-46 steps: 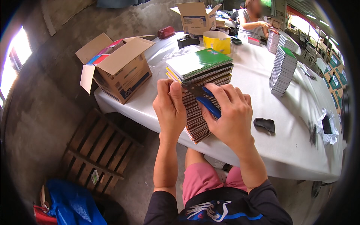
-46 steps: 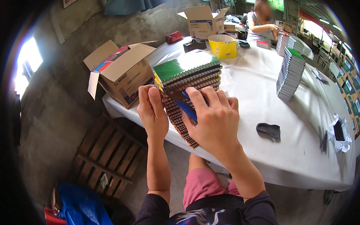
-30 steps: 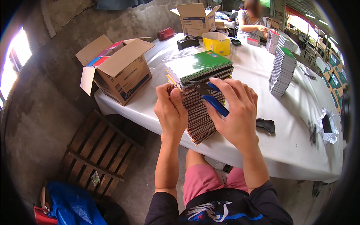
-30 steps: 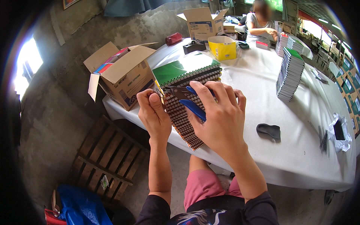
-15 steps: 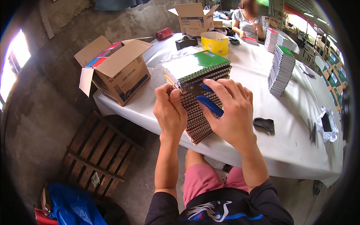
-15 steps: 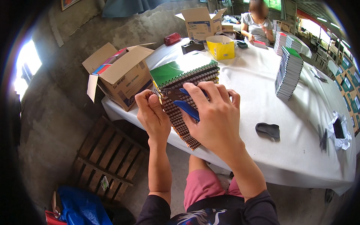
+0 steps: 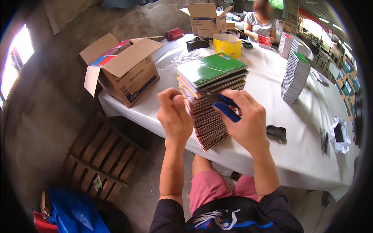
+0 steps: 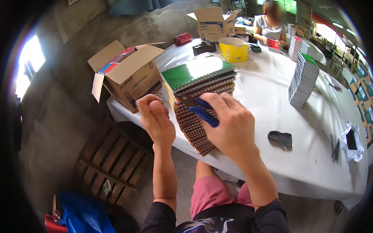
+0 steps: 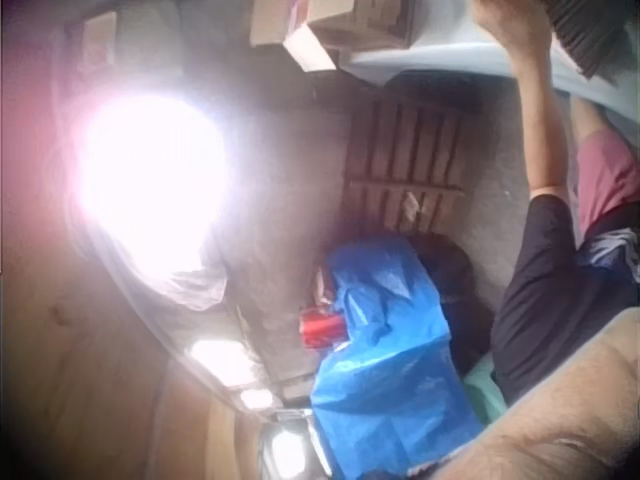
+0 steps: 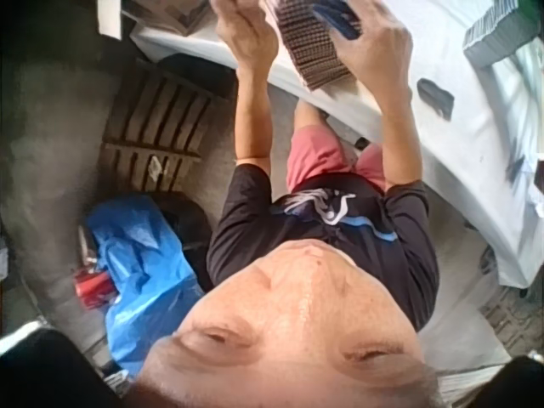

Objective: The person trims the excess spiral binding from a stack of notebooks using pliers and then places stacks of notebooks into a cardboard box.

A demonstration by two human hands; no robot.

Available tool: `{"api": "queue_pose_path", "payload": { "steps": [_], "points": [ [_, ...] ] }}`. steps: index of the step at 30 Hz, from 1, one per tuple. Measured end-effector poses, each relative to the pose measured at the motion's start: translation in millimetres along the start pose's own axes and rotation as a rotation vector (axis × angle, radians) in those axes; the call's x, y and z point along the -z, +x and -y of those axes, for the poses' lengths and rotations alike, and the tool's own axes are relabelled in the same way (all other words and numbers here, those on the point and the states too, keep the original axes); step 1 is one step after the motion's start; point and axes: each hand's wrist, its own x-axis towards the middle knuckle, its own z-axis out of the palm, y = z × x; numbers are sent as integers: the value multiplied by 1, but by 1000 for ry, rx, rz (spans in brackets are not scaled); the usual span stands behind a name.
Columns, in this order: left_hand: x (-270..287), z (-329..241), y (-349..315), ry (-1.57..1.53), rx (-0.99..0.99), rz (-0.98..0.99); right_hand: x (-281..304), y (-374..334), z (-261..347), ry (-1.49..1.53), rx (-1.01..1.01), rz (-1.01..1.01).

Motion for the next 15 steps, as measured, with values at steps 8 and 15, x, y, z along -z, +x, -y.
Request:
{"api": "queue_pose_path", "payload": {
  "steps": [8,15],
  "points": [
    [10,133,6,-743,972,-8,38,-23,-34,226,-53,33],
    [-78,282,3,231,775,548,78,-86,-91,95,-473,-18]
  ]
}}
